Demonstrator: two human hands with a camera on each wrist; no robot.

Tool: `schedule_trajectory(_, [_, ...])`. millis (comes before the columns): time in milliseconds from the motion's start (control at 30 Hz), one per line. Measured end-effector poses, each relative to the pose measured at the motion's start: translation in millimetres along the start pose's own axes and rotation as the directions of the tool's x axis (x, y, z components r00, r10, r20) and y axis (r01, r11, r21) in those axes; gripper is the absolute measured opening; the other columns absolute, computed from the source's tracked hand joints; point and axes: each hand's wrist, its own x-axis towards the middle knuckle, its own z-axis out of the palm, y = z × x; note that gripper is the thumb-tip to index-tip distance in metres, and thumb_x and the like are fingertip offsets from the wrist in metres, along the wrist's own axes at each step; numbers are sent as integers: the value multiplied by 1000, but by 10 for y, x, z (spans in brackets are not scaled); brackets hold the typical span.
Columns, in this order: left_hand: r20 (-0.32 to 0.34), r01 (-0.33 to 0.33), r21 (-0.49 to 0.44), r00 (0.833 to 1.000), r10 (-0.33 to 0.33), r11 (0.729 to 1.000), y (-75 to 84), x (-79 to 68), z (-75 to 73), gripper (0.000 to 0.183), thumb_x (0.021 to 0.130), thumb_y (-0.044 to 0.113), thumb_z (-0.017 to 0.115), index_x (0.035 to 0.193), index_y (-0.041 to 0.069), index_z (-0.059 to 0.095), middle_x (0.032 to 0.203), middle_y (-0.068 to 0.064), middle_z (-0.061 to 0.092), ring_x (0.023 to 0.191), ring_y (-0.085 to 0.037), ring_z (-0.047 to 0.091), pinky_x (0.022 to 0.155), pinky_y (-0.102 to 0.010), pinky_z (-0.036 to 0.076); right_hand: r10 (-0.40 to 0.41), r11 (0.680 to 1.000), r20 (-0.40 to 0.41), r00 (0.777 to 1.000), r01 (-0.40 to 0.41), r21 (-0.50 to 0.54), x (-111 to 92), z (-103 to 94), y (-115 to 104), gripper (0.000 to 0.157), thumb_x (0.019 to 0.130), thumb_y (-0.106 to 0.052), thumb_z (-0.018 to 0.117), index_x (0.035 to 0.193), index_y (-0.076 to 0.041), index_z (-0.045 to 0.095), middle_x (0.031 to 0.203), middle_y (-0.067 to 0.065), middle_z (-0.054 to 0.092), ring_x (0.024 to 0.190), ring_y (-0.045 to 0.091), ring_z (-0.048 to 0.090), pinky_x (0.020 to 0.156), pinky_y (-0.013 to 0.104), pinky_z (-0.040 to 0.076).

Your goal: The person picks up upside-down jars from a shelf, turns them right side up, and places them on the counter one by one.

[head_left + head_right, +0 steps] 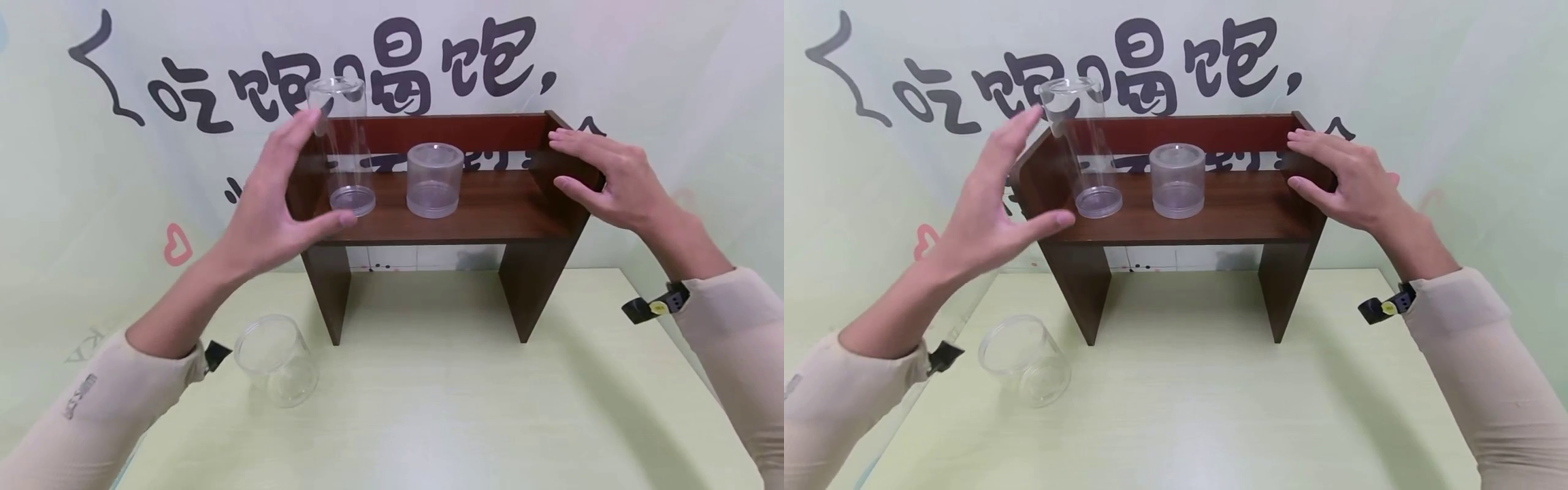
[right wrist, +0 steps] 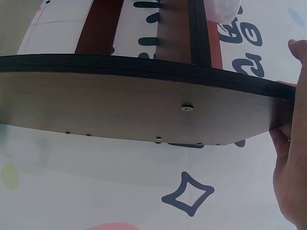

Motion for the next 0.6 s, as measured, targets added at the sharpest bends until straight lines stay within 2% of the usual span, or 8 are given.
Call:
schedule_trajectory(67, [-53, 70, -9, 996, -71, 997, 6, 91, 4, 100, 88, 40, 86, 168, 15, 31, 172, 0, 31, 158, -10, 25, 130, -39, 21, 5, 1000, -1, 1000, -5, 2, -2, 2, -7, 55, 97, -35, 76, 144, -9, 66, 148, 14, 64, 143, 25, 56, 121, 20, 34])
schedule_trajectory(133, [-105, 146, -12, 984, -147, 989, 12, 186, 8, 100, 86, 32, 86, 168, 18, 30, 172, 5, 30, 158, -5, 23, 129, -32, 19, 2, 1000, 1, 1000, -2, 6, 2, 3, -6, 55, 97, -32, 76, 145, -8, 66, 148, 13, 63, 143, 25, 56, 121, 21, 34])
schedule_trajectory(267, [-165, 267, -28, 949, -268, 963, -12, 383, 49, 102, 86, 36, 86, 169, 19, 28, 173, 6, 28, 157, -2, 22, 128, -27, 16, -1, 1000, -7, 1000, 1, 22, 9, 0, 5, 54, 96, -30, 77, 145, -8, 66, 148, 12, 64, 144, 18, 55, 121, 21, 35])
schedule_trajectory(400, [-190, 345, -44, 918, -347, 938, -113, 537, 135, 106, 86, 40, 86, 169, 17, 25, 174, 3, 27, 158, -4, 22, 128, -27, 17, -10, 999, -26, 1000, 11, 33, 4, 13, 12, 54, 96, -33, 76, 143, -8, 67, 148, 11, 64, 143, 14, 55, 121, 21, 36])
schedule_trajectory(600, [-211, 448, -54, 868, -449, 892, -241, 706, 235, 113, 84, 49, 86, 170, 18, 20, 174, 2, 25, 157, -4, 23, 126, -22, 16, -9, 999, -44, 999, 11, 43, -13, 40, 7, 53, 98, -36, 75, 142, -8, 68, 147, 12, 65, 142, 21, 57, 120, 22, 36])
